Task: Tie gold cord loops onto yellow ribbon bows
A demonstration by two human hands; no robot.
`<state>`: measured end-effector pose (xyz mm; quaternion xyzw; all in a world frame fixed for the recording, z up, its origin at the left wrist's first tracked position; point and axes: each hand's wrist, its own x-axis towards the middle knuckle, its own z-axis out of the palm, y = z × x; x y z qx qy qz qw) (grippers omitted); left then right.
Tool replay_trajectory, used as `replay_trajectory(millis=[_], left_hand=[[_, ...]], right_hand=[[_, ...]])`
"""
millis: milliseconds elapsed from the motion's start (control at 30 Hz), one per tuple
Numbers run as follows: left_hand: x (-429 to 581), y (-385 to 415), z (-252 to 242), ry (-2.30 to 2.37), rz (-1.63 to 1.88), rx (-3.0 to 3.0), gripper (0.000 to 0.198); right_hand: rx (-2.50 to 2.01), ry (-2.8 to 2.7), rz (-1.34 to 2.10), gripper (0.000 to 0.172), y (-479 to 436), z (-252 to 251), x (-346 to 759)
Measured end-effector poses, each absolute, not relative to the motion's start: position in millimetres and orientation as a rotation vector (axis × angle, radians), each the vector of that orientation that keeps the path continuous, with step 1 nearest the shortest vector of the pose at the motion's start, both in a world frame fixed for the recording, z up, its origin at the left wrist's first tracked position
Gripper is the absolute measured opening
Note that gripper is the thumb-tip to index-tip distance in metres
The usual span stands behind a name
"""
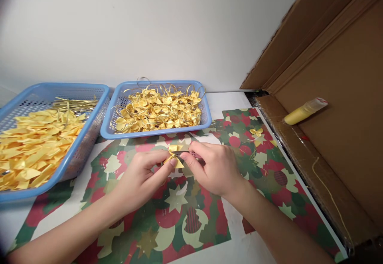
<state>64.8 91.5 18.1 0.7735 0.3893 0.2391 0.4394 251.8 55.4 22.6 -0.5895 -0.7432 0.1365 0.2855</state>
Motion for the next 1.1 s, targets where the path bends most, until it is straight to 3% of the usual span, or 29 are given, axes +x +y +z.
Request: replay_trajectory(millis=[400,533,667,833,1100], left_hand=[[61.7,93.3,19.1,0.763,0.446,1.619,0.039],[61.3,95.1,15.8,0.747,0.516,1.484,0.041],[62.4,95.4,10.4,0.758,0.703,1.299,0.011],[63.1,93.4,9.0,0.682,0.721,1.291,0.019],[63.4,94.5,9.0,0.680,0.758,1.440,0.006]], right_hand=[[-1.329,-1.404,1.153,0.018,61.0,12.5,243.2],[-1.341,-1.309,1.153,0.017,62.5,9.8,240.7],[-1.362,-1.303,1.106,0.017,62.7,11.9,241.3],[-1.361,-1.330,1.109,0.018,61.8,13.1,241.4],[-1.363,-1.330,1.178,0.020,60.0,12.3,239.7]])
